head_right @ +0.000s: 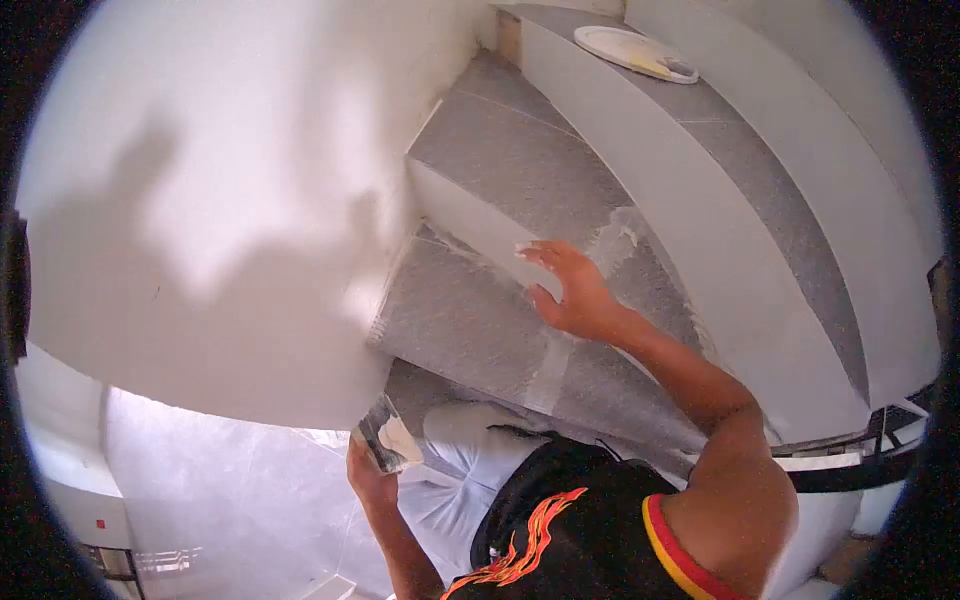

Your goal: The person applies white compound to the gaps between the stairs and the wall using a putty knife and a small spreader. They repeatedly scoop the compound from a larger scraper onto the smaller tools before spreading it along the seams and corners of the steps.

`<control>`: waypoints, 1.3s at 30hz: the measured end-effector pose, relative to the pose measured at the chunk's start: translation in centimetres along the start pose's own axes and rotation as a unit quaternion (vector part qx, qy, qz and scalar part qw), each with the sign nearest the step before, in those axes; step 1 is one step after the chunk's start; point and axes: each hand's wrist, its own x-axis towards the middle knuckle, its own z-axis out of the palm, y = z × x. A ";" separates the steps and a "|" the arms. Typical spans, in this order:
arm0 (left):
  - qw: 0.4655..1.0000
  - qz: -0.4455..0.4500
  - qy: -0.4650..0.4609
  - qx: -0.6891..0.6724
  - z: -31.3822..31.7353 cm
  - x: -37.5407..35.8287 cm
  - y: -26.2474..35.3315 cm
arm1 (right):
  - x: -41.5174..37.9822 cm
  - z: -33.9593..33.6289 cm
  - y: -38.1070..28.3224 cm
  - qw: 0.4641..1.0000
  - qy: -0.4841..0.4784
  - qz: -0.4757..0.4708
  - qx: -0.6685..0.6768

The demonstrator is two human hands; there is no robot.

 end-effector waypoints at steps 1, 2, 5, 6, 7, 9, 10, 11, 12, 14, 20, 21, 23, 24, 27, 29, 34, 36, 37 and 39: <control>1.000 0.026 -0.016 -0.007 -0.3 0.0 -0.2 | -0.4 0.0 0.4 0.999 -0.003 -0.017 -0.036; 0.998 0.051 -0.031 -0.015 -0.5 0.1 -0.3 | -0.6 0.2 0.6 0.997 -0.006 -0.034 -0.071; 0.998 0.036 -0.042 -0.029 -0.9 0.4 -0.3 | -1.4 1.6 1.2 0.986 -0.043 -0.106 -0.122; 0.998 0.036 -0.042 -0.029 -1.2 0.2 -0.5 | -1.8 2.2 1.5 0.986 -0.043 -0.106 -0.122; 0.999 0.021 -0.025 0.022 -1.6 -0.1 -0.7 | -2.3 2.8 1.9 0.981 -0.084 -0.114 -0.131; 0.997 0.003 -0.010 0.080 0.3 1.4 1.0 | -0.5 2.8 2.8 0.976 -0.122 -0.115 -0.137; 0.999 -0.009 0.003 0.039 2.5 2.0 1.9 | 0.3 2.0 3.5 0.977 -0.147 -0.087 -0.126; 1.000 -0.021 0.017 -0.003 4.3 1.8 2.2 | 0.5 1.1 4.2 0.977 -0.172 -0.059 -0.116; 1.000 -0.016 0.009 -0.018 5.9 1.8 2.2 | 0.2 0.1 4.9 0.979 -0.165 -0.048 -0.113; 0.999 -0.029 -0.023 0.010 8.3 1.0 4.3 | -0.3 -2.0 4.6 0.982 -0.154 -0.024 -0.107; 0.995 -0.043 -0.064 0.056 15.8 0.0 20.6 | 6.1 -13.2 -8.0 0.950 -0.195 0.172 -0.172; 0.995 -0.043 -0.067 0.061 17.0 -1.1 23.5 | 5.4 -14.5 -10.0 0.943 -0.210 0.188 -0.174; 0.990 -0.095 -0.076 0.067 19.3 -2.4 26.4 | 3.6 -15.8 -10.1 0.937 -0.221 0.207 -0.172; 0.989 -0.116 -0.060 0.073 19.9 -2.9 26.3 | 1.1 -15.4 -8.9 0.942 -0.194 0.243 -0.126; 0.982 -0.119 -0.115 0.090 22.4 -2.5 22.3 | -5.8 -16.0 -4.2 0.925 -0.143 0.348 -0.054; 0.982 -0.116 -0.104 0.102 25.8 -5.0 21.5 | -10.1 -17.9 -2.5 0.910 -0.111 0.397 -0.046; 0.975 -0.115 -0.153 0.111 27.6 -13.7 29.6 | -22.2 -23.3 -13.8 0.818 -0.152 0.547 -0.095; 0.977 -0.111 -0.157 0.089 29.7 -17.0 34.7 | -28.8 -22.8 -14.6 0.805 -0.251 0.528 -0.100; 0.980 -0.105 -0.159 0.064 31.1 -18.3 36.9 | -30.2 -23.8 -13.8 0.807 -0.249 0.525 -0.107; 0.982 -0.085 -0.161 0.051 33.1 -20.2 41.2 | -30.3 -26.4 -13.7 0.854 -0.426 0.284 0.092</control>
